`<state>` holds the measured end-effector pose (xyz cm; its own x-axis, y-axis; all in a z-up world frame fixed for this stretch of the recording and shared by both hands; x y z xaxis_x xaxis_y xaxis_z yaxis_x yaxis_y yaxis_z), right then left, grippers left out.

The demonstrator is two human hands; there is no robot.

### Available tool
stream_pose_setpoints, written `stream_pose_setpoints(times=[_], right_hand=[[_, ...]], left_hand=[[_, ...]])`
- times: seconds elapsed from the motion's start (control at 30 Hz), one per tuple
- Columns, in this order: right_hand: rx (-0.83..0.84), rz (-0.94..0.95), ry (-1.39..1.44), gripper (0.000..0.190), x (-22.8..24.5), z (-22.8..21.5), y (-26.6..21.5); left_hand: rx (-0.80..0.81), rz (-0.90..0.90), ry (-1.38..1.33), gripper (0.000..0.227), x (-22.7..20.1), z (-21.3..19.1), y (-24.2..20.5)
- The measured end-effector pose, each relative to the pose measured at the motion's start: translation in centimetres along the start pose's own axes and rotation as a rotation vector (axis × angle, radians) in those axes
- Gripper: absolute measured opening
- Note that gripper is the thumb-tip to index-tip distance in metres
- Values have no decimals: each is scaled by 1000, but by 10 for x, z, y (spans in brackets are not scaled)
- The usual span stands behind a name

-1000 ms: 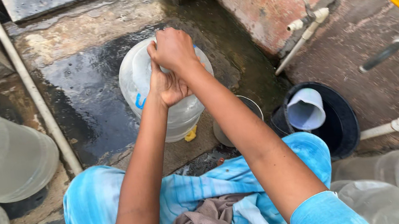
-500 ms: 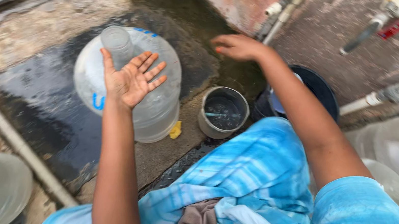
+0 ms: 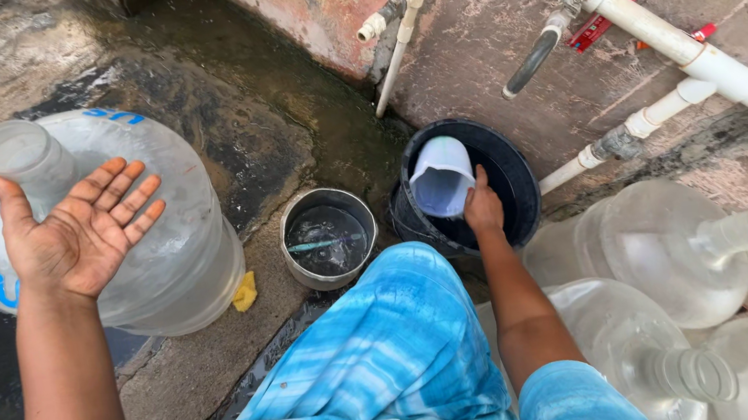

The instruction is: The person scrubs the outside of a large plastic water jug with a sponge, then repeatedly shakes and rinses the jug with water and a cleaning solution from a small pitcher before setting it aside with other jugs.

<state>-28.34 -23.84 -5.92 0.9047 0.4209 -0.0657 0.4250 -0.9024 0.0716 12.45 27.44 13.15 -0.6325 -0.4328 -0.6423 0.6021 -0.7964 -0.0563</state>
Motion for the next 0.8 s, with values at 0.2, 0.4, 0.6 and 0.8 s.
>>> stream_pose_setpoints(times=[0.2,0.4,0.6,0.8], right_hand=[[-105,42,-168,59,-10,-32,35],[-100,-75,-266,51,-10,-1,34],[-91,-44,-260,34,27,19,18],[-217,301,256,34,-23,-24,27]], left_hand=[[-113,-120,137,127,-29,-2,-3],[-296,-245,337,124,-53,2,-14],[-458,-128,500,111,-64,-43,-37],[-520,157,460,35,-62,-90,-50]])
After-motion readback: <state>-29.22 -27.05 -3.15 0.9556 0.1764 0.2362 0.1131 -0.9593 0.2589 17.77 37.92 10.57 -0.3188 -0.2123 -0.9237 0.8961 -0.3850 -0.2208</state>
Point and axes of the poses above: each hand's wrist, its own y-axis towards the middle knuckle, its own z-axis out of the palm, x = y × z, the point moved 2 cm from there along y, towards the middle knuckle, and after that the axes turned 13 degrees about -y, right-handed, at the moved point
